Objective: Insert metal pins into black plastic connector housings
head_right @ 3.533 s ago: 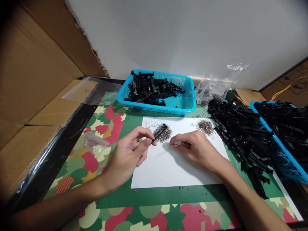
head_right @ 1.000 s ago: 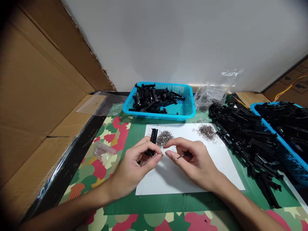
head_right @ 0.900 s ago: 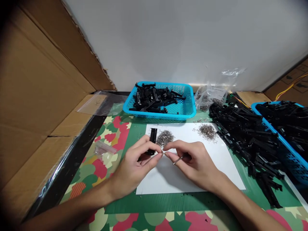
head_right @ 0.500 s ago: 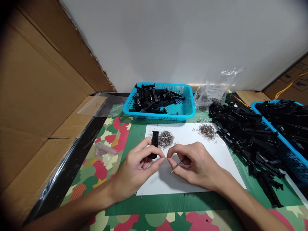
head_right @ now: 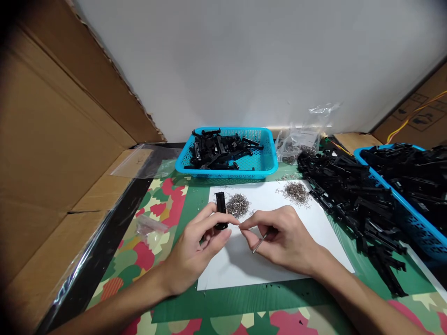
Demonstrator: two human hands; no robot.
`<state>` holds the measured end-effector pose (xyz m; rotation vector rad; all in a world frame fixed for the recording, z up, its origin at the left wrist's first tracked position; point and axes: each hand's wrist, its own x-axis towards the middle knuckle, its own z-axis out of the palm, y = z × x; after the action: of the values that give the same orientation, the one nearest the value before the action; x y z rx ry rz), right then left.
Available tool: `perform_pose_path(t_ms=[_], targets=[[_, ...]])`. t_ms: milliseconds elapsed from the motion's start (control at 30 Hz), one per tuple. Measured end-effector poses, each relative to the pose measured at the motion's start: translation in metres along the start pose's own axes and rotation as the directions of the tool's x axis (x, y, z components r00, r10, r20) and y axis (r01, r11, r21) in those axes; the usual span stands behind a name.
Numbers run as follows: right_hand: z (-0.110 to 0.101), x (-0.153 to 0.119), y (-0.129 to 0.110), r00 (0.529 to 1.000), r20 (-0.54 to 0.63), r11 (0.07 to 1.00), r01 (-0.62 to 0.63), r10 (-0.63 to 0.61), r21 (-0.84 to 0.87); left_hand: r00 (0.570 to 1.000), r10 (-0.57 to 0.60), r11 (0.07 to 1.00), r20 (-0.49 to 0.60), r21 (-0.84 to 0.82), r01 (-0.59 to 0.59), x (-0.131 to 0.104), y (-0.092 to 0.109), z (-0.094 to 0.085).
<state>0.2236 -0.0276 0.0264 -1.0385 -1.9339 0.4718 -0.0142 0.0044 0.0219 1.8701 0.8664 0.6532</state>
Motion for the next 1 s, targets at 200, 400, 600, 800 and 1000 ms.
perform_pose_path(t_ms=[200, 400, 600, 800, 1000], targets=[[0.008, -0.002, 0.000, 0.969, -0.153, 0.971, 0.167, -0.193, -0.168, 1.000, -0.029, 0.981, 0.007, -0.191, 0.030, 0.000, -0.006, 0.003], [0.014, -0.004, 0.000, 0.968, -0.126, 0.969, 0.198, -0.216, -0.147, 0.986, -0.106, 0.879, -0.125, -0.476, 0.034, 0.007, -0.012, 0.010], [0.019, -0.006, 0.004, 0.954, -0.074, 0.949, 0.276, -0.290, -0.154, 0.978, -0.087, 0.943, -0.190, -0.333, 0.019, 0.010, -0.009, 0.007], [0.018, -0.006, 0.005, 0.948, -0.039, 0.945, 0.309, -0.315, -0.108, 0.978, -0.021, 0.977, -0.206, -0.213, -0.024, 0.007, -0.009, 0.008], [0.017, -0.006, 0.004, 0.944, -0.037, 0.942, 0.323, -0.327, -0.093, 0.957, 0.131, 0.982, -0.260, -0.099, -0.161, 0.008, -0.006, 0.006]])
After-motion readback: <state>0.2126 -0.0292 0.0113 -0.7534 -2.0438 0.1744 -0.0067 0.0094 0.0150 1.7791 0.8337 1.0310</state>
